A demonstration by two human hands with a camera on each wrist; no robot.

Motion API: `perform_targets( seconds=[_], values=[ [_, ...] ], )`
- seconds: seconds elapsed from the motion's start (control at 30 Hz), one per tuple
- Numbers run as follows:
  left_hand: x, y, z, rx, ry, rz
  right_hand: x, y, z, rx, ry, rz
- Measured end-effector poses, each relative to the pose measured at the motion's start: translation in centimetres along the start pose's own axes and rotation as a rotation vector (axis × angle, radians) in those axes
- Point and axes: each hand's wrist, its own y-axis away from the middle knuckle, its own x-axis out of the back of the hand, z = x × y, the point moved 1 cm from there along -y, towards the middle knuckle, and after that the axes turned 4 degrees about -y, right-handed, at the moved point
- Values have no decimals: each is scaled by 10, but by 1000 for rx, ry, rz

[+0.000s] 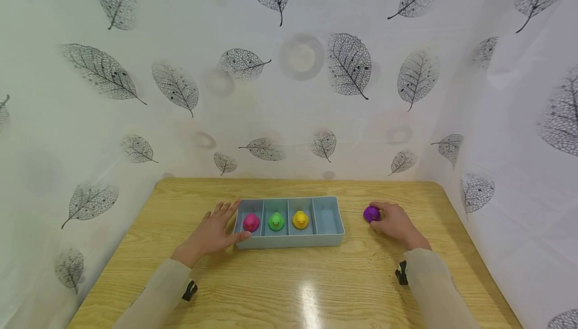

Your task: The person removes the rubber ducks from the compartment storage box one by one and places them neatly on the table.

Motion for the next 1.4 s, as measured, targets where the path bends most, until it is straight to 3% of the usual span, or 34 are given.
perform_targets(
  seconds=[1.03, 1.4],
  values=[
    [-4, 0, -2, 14, 14, -6, -1, 0, -4, 41, 14, -9],
    [-3, 1, -1, 12, 9, -7, 17, -1, -36, 67, 43, -16]
  ],
)
